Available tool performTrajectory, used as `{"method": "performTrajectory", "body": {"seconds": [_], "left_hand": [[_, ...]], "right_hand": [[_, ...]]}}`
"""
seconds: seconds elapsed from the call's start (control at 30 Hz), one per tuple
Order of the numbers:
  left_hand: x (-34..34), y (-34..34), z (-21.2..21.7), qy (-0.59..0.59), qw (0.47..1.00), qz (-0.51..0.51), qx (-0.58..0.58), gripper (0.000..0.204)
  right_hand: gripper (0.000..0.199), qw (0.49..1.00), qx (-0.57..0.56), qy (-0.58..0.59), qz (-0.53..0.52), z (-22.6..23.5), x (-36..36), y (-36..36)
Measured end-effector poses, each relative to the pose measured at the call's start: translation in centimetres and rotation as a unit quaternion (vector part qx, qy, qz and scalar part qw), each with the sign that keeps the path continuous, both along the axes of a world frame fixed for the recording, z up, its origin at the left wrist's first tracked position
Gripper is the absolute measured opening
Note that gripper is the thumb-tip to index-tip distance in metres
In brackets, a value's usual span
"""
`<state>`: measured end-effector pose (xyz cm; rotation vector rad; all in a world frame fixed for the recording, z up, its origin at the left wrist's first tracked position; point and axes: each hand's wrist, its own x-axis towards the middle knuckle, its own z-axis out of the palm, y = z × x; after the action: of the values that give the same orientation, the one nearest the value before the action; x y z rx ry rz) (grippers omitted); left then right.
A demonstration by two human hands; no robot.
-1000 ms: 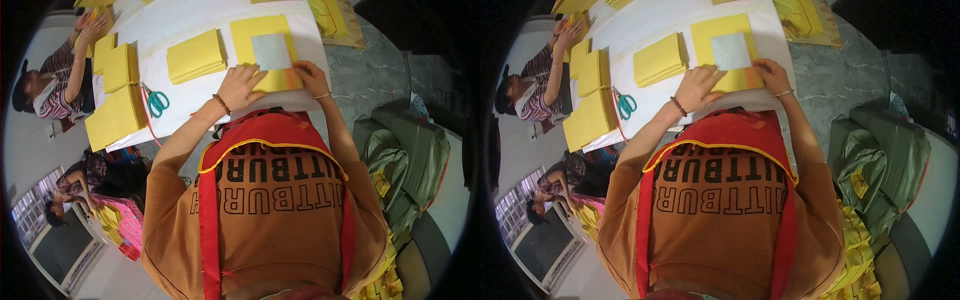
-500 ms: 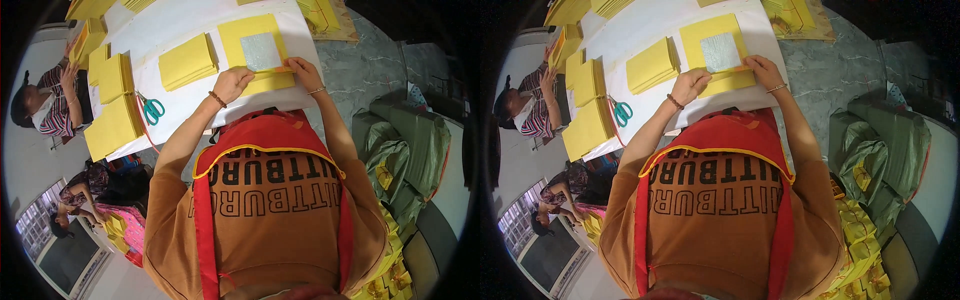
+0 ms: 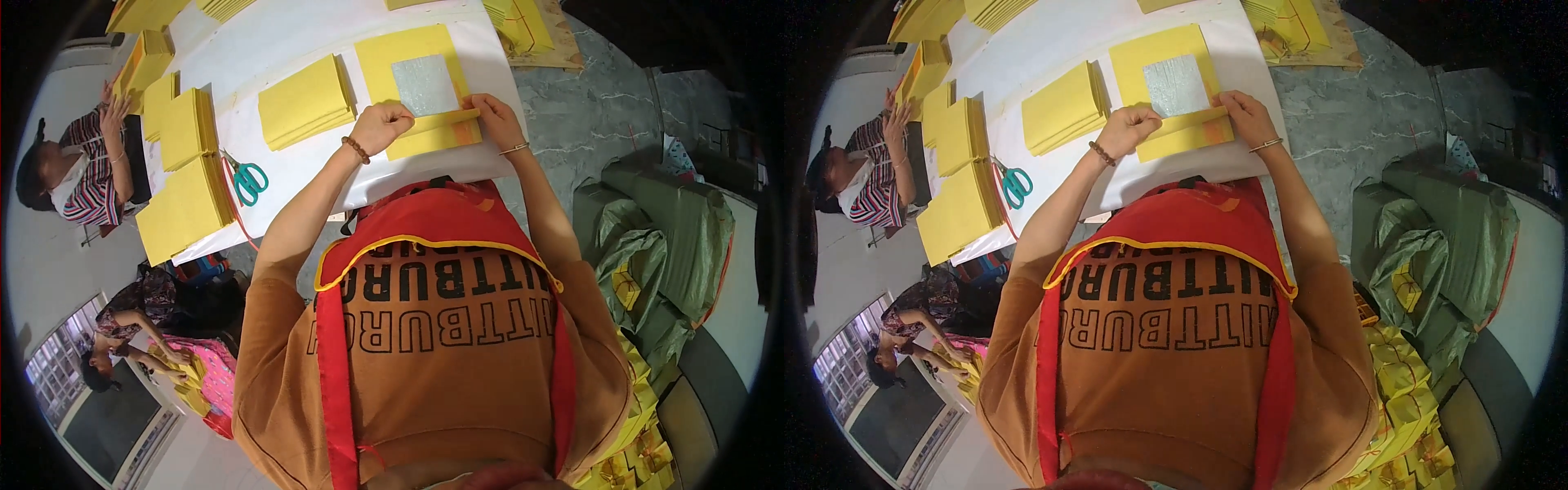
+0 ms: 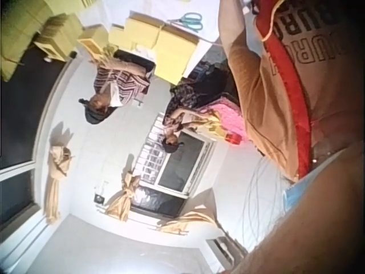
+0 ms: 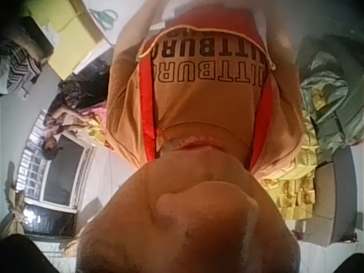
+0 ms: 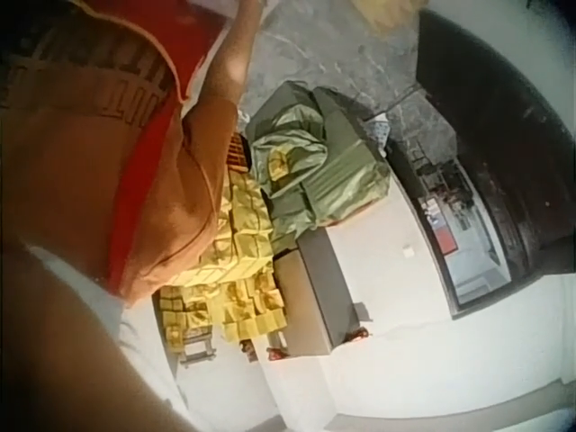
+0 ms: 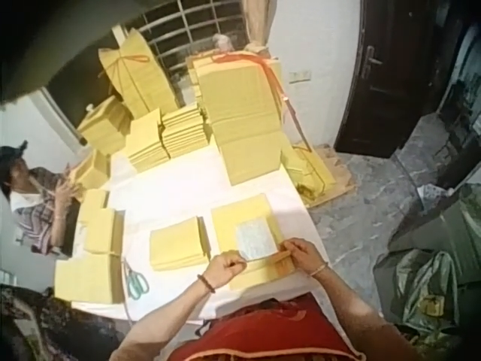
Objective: Folding, stacking, and tying bundles of joss paper.
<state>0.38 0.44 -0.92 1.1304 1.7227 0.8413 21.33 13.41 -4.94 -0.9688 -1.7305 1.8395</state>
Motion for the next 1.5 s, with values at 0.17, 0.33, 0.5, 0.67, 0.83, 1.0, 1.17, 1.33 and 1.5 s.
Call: {"method": "performTrajectory", "body": {"seconds": [0.17,0.33,0.5,0.67,0.83,1.0,1.17,1.33,1.5], "left_hand": [[-0.6,0.0,-0.3,-0.058,0.997,0.025,-0.037,0.020],[-0.1,-1.1,2.2,-0.004,1.000,-0.010,0.004,0.021],[-2.1,-2.2,0.7,0.228,0.943,-0.080,0.230,0.035],[-1.0,-3.2,1.9,0.287,0.920,-0.092,0.250,0.037],[0.7,-6.1,3.7,0.370,0.866,-0.183,0.283,0.029],[1.4,-6.6,1.1,0.224,0.968,-0.052,0.099,0.024],[0.7,-4.5,0.1,0.088,0.990,0.107,-0.015,0.032],[-0.1,-3.3,-1.5,0.018,0.988,0.141,-0.055,0.031],[-0.3,-2.9,-1.6,-0.005,0.983,0.171,-0.073,0.030]], "right_hand": [[0.025,0.991,0.126,0.021,0.027,0.4,0.4,-0.3],[0.026,0.992,0.123,-0.034,0.025,-1.1,0.3,-0.3],[0.022,0.999,0.032,0.021,0.001,-1.8,0.2,-0.2],[0.022,0.980,0.181,0.082,0.013,1.4,1.3,-0.9],[0.028,0.893,0.434,0.003,0.119,3.4,2.7,-2.3],[0.021,0.928,0.313,-0.056,0.195,4.0,2.4,-3.3],[0.030,0.990,0.037,-0.084,0.103,2.8,1.2,-2.9],[0.053,1.000,0.000,-0.021,-0.014,4.0,-0.5,-3.2],[0.043,0.998,-0.043,-0.046,-0.010,2.5,-0.7,-2.8]]}}
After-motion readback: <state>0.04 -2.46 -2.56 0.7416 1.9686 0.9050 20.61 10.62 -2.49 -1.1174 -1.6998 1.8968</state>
